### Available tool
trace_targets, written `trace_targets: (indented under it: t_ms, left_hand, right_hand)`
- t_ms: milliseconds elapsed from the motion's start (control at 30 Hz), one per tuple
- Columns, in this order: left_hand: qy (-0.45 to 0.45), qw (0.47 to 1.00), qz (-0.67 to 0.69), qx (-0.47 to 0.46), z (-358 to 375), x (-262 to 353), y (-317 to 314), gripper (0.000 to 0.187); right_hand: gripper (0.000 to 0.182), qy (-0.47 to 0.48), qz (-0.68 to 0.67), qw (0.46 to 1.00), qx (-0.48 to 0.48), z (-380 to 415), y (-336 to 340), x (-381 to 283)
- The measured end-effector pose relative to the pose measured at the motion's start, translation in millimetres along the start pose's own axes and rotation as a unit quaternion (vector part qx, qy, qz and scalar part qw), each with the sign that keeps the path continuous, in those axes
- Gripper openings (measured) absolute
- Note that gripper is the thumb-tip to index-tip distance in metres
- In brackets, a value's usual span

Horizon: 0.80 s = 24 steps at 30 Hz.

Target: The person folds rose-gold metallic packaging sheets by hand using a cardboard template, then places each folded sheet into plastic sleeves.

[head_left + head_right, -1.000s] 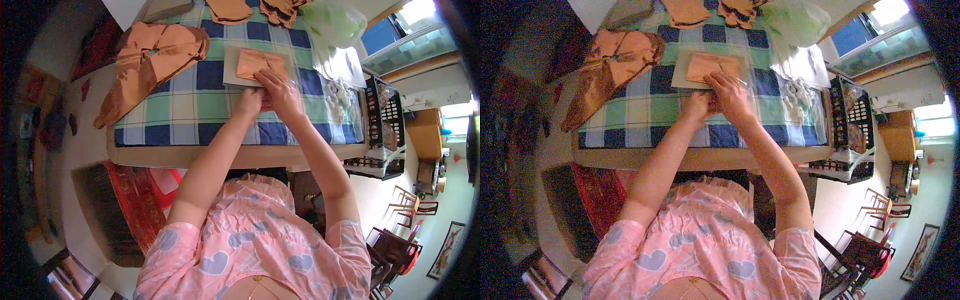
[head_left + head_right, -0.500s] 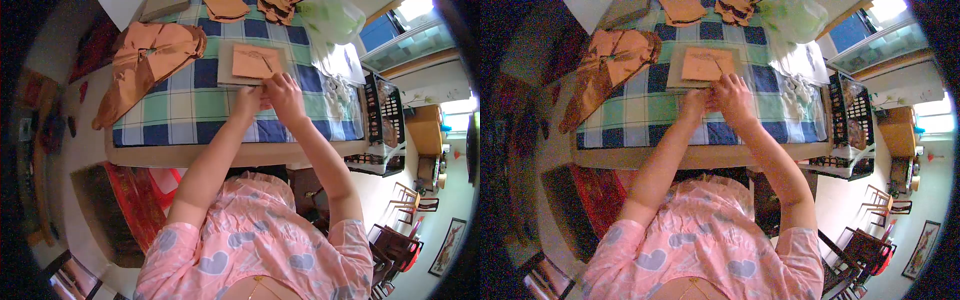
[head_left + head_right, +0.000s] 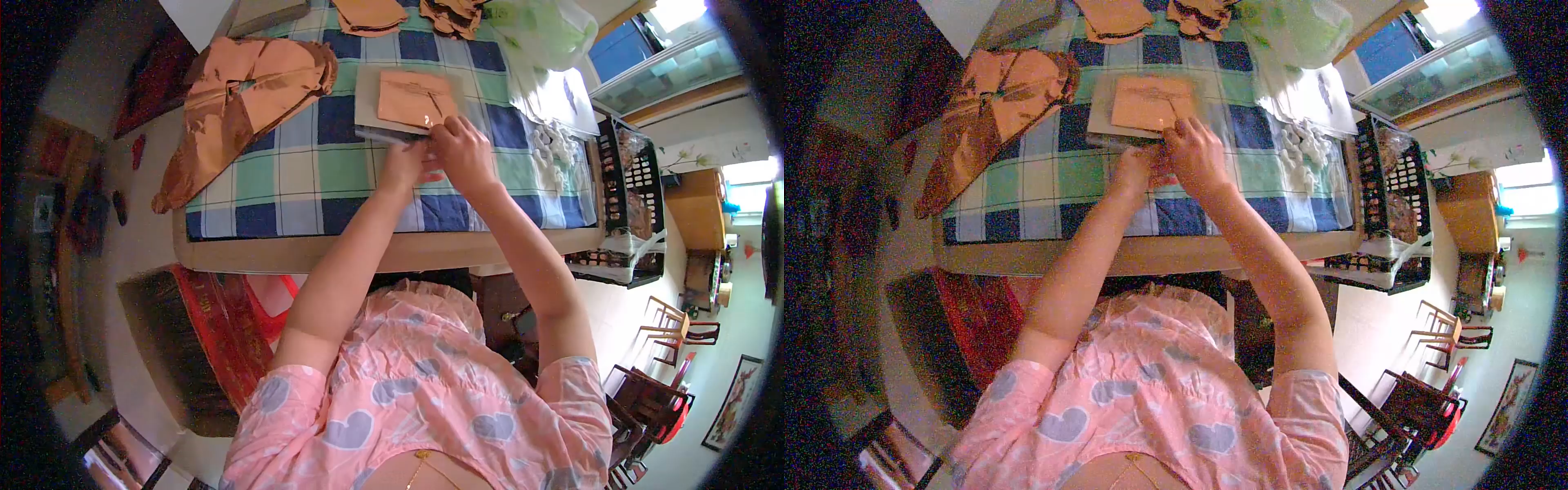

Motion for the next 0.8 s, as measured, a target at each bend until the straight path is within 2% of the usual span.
trace_targets:
  t_ms: [167, 367, 467, 567, 667, 733, 767, 800]
  left_hand:
    - [-0.001, 1.000, -0.026, -0.001, -1, 1, 0, 0.028]
    - [-0.010, 0.998, -0.067, -0.007, 0, 1, 0, 0.026]
    - [-0.013, 0.998, -0.054, -0.017, 7, 6, -4, 0.031]
    - [0.066, 0.995, -0.071, 0.004, 11, 7, -1, 0.036]
    - [0.101, 0.962, -0.222, -0.120, 40, 10, 19, 0.038]
    - [-0.025, 0.944, -0.314, -0.094, 83, 28, 17, 0.034]
    - [-0.089, 0.912, -0.392, -0.081, 90, 26, 23, 0.032]
    - [-0.155, 0.869, -0.466, -0.063, 96, 25, 28, 0.031]
  right_hand:
    - [0.016, -0.008, 0.015, 0.999, -0.034, 4, -6, 1]
    - [0.008, -0.096, -0.019, 0.994, -0.053, 1, -5, -2]
    - [0.009, -0.097, -0.032, 0.994, -0.020, 1, -5, -2]
    - [0.009, -0.067, -0.025, 0.997, -0.030, 7, -7, 1]
    - [0.016, -0.048, -0.073, 0.992, -0.093, 25, -6, 7]
    - [0.017, -0.018, -0.132, 0.989, -0.057, 42, 8, 4]
    - [0.019, 0.000, -0.161, 0.986, -0.040, 52, 15, -1]
    - [0.018, -0.045, -0.212, 0.976, -0.015, 54, 37, -12]
Point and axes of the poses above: each hand's wrist, its own z-axis away from the middle knuckle, its own y-axis out of the back of the hand, x = y × z, the point moved 1 cm from there along -z, towards the middle knuckle, and after that the axes turned 4 degrees about -x, right-handed, at the moved point
